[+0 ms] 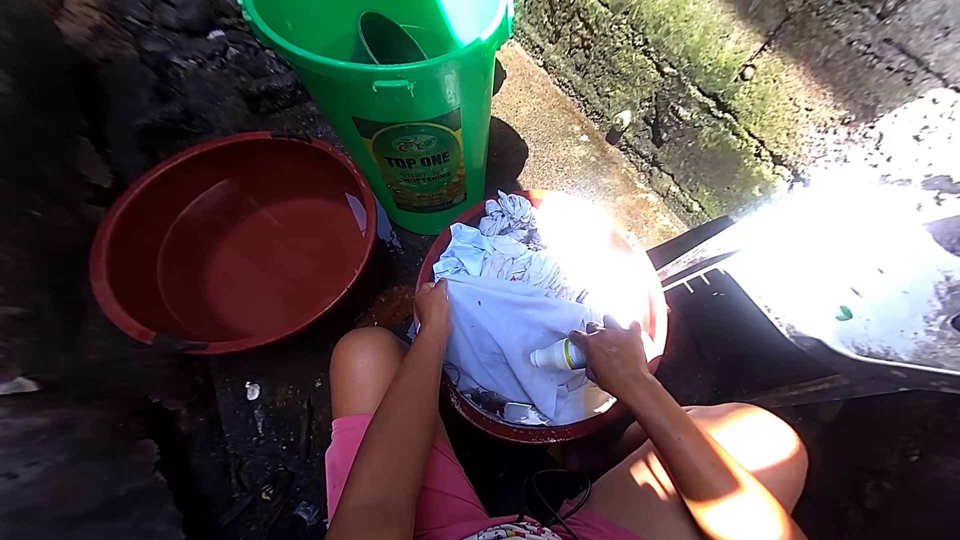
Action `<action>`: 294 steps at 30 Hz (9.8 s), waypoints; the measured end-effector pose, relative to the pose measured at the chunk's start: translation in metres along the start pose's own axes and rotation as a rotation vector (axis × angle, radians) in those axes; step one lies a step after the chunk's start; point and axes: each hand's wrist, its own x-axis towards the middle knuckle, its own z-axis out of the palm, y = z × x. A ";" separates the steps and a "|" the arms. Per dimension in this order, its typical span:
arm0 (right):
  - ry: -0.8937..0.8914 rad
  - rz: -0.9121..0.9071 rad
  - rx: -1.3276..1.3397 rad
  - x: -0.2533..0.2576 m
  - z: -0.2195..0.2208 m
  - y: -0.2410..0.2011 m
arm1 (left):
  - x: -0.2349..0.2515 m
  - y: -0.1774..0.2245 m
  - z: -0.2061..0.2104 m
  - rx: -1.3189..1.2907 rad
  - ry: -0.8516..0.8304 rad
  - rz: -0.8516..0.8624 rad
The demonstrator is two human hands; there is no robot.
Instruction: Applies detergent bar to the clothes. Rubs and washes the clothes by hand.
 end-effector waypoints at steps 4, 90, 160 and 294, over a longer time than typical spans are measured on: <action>0.017 -0.014 0.012 -0.001 0.000 0.000 | 0.002 -0.002 0.000 0.008 -0.015 0.007; 0.661 -0.157 0.109 0.038 -0.046 -0.060 | -0.006 -0.014 -0.014 0.003 -0.222 -0.096; 0.395 0.036 0.156 0.027 -0.049 -0.027 | -0.019 -0.011 -0.013 -0.057 -0.569 0.184; 0.014 0.177 0.192 0.025 -0.026 0.004 | -0.009 -0.023 -0.009 1.350 -0.803 0.476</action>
